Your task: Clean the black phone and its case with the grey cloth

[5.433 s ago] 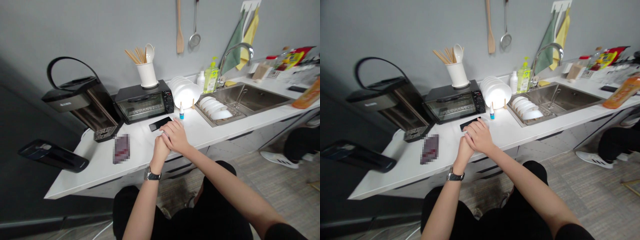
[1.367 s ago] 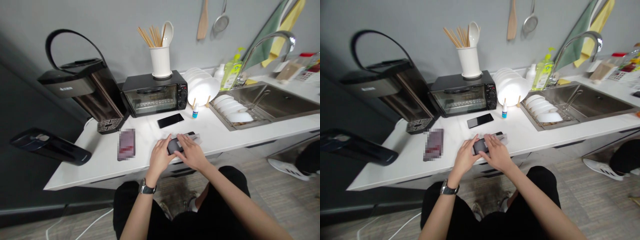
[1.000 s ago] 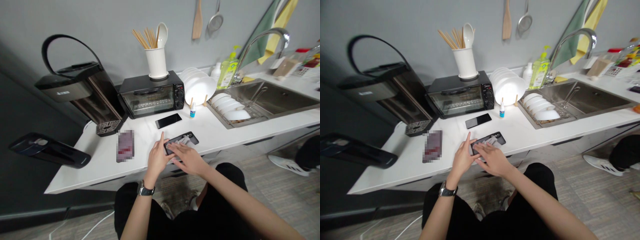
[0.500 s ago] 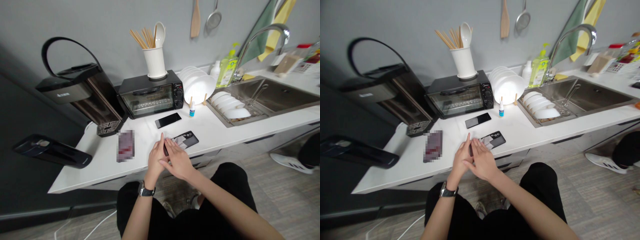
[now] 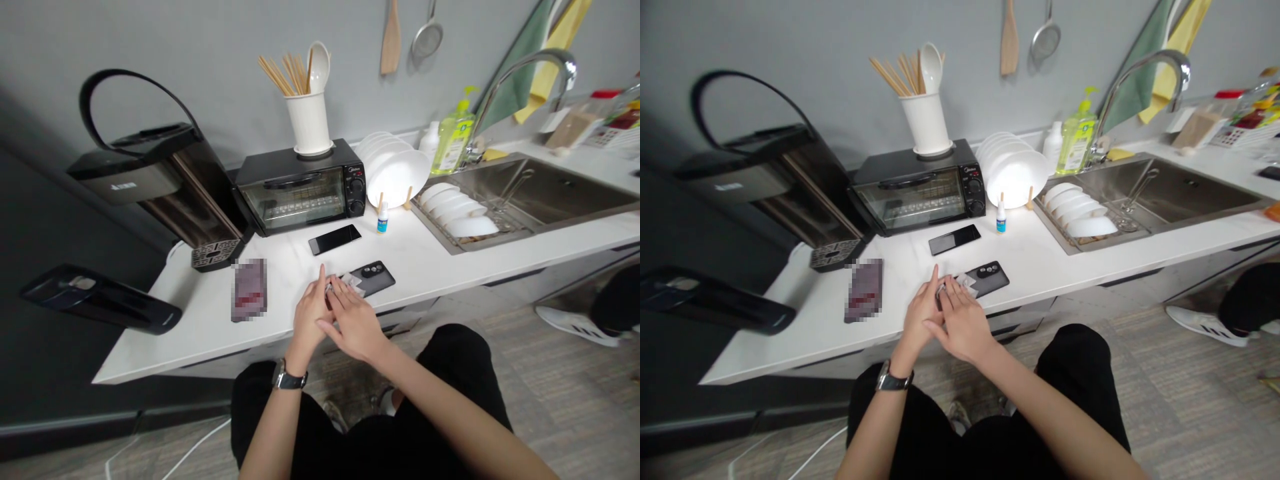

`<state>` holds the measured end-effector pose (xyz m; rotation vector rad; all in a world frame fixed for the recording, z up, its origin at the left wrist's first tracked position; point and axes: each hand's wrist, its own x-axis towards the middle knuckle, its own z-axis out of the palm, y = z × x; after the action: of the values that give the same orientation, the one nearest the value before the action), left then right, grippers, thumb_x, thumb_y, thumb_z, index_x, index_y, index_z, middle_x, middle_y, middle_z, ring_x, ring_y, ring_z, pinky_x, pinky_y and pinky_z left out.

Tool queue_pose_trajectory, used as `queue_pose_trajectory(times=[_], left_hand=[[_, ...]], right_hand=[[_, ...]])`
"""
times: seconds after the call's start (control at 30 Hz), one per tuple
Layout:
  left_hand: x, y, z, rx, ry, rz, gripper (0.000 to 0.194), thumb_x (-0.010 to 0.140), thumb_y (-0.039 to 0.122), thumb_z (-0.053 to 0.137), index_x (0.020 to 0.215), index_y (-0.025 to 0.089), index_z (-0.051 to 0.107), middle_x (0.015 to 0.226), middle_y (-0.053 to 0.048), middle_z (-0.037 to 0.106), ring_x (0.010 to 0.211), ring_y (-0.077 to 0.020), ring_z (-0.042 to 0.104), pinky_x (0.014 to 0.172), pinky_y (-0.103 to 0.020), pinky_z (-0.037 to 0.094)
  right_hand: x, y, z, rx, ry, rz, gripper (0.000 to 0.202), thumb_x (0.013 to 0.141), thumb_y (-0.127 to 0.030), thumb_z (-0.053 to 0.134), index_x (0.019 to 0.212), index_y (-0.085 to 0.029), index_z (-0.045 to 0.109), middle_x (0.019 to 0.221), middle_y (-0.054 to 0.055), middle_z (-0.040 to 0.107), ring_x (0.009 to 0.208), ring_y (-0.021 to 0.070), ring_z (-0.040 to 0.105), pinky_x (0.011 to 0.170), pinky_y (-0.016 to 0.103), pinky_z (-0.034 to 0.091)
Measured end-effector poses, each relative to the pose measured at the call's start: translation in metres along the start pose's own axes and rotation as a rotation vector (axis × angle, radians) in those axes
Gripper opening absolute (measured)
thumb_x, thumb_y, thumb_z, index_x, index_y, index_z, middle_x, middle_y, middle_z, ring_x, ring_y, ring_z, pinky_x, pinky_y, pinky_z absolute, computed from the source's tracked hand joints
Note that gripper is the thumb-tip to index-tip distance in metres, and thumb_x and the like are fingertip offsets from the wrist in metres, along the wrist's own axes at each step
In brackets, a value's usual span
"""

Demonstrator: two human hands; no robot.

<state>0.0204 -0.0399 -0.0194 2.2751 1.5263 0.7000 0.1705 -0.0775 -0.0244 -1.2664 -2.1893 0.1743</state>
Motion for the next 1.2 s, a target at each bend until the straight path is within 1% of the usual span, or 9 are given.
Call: queue_pose_trajectory(times=[0.2, 0.33, 0.47, 0.57, 0.7, 0.8, 0.93, 1.03, 1.2], left_hand=[[0.002, 0.007, 0.002, 0.001, 0.057, 0.03, 0.107, 0.088, 0.037, 0.078, 0.167, 0.03, 0.006, 0.144, -0.007, 0.065, 0.132, -0.0301, 0.057, 0.105, -0.045, 0.052], [0.005, 0.007, 0.004, 0.025, 0.035, 0.032, 0.104, 0.09, 0.03, 0.076, 0.167, 0.029, 0.007, 0.142, -0.009, 0.065, 0.128, -0.0289, 0.06, 0.104, -0.043, 0.052], [0.001, 0.002, 0.002, 0.076, 0.007, -0.007, 0.097, 0.092, 0.024, 0.071, 0.167, 0.027, 0.01, 0.136, -0.012, 0.065, 0.114, -0.0274, 0.068, 0.096, -0.041, 0.056], [0.0, 0.004, 0.001, 0.049, 0.03, 0.016, 0.105, 0.091, 0.034, 0.076, 0.167, 0.029, 0.004, 0.141, -0.01, 0.064, 0.123, -0.0289, 0.064, 0.1, -0.042, 0.054], [0.004, 0.011, 0.003, 0.019, 0.044, 0.027, 0.117, 0.086, 0.044, 0.082, 0.167, 0.031, -0.001, 0.144, -0.007, 0.065, 0.132, -0.0312, 0.057, 0.104, -0.044, 0.052], [0.006, 0.011, 0.004, 0.009, 0.038, 0.039, 0.114, 0.087, 0.041, 0.08, 0.167, 0.031, -0.001, 0.143, -0.008, 0.065, 0.13, -0.0309, 0.058, 0.105, -0.044, 0.051], [0.002, 0.005, 0.001, 0.047, -0.002, 0.026, 0.103, 0.091, 0.027, 0.074, 0.167, 0.029, 0.005, 0.137, -0.011, 0.064, 0.116, -0.0264, 0.067, 0.098, -0.039, 0.054], [0.001, 0.006, 0.0, 0.033, 0.021, 0.056, 0.103, 0.09, 0.031, 0.077, 0.167, 0.028, 0.008, 0.139, -0.011, 0.065, 0.123, -0.0271, 0.064, 0.102, -0.04, 0.053], [0.006, 0.013, 0.002, 0.005, 0.047, 0.064, 0.113, 0.082, 0.042, 0.086, 0.166, 0.031, 0.011, 0.143, -0.007, 0.066, 0.131, -0.0303, 0.058, 0.108, -0.047, 0.05]], right_hand=[[-0.009, 0.071, -0.033, -0.137, 0.027, 0.089, 0.058, 0.108, -0.046, 0.044, 0.156, -0.013, 0.047, 0.164, 0.017, 0.041, 0.153, 0.0322, 0.039, 0.124, 0.057, 0.034], [-0.006, 0.046, -0.02, -0.125, 0.042, 0.079, 0.07, 0.105, -0.055, 0.048, 0.153, -0.004, 0.048, 0.164, 0.024, 0.037, 0.154, 0.0354, 0.035, 0.125, 0.056, 0.033], [-0.002, 0.015, -0.007, -0.006, -0.03, -0.062, 0.073, 0.104, -0.056, 0.049, 0.159, -0.009, 0.041, 0.165, 0.021, 0.038, 0.154, 0.0306, 0.038, 0.125, 0.052, 0.036], [-0.011, 0.047, -0.025, -0.051, -0.041, -0.06, 0.068, 0.106, -0.053, 0.048, 0.162, -0.016, 0.037, 0.165, 0.017, 0.041, 0.152, 0.0289, 0.041, 0.124, 0.053, 0.037], [-0.022, 0.095, -0.046, -0.225, 0.04, 0.112, 0.072, 0.107, -0.052, 0.043, 0.164, -0.011, 0.029, 0.168, 0.021, 0.031, 0.155, 0.035, 0.035, 0.122, 0.059, 0.036], [-0.015, 0.074, -0.033, -0.232, 0.067, 0.112, 0.076, 0.106, -0.056, 0.044, 0.163, -0.007, 0.031, 0.165, 0.024, 0.036, 0.155, 0.0391, 0.032, 0.122, 0.064, 0.033], [-0.004, 0.029, -0.011, -0.098, -0.042, -0.073, 0.074, 0.106, -0.057, 0.044, 0.161, -0.008, 0.036, 0.164, 0.022, 0.04, 0.154, 0.0322, 0.037, 0.124, 0.055, 0.036], [-0.01, 0.047, -0.024, -0.101, -0.079, -0.109, 0.066, 0.108, -0.052, 0.041, 0.162, -0.013, 0.036, 0.165, 0.017, 0.04, 0.153, 0.0286, 0.039, 0.124, 0.052, 0.038], [-0.022, 0.091, -0.047, -0.204, 0.01, 0.051, 0.062, 0.108, -0.045, 0.046, 0.16, -0.012, 0.04, 0.164, 0.02, 0.04, 0.155, 0.034, 0.035, 0.122, 0.059, 0.037]])
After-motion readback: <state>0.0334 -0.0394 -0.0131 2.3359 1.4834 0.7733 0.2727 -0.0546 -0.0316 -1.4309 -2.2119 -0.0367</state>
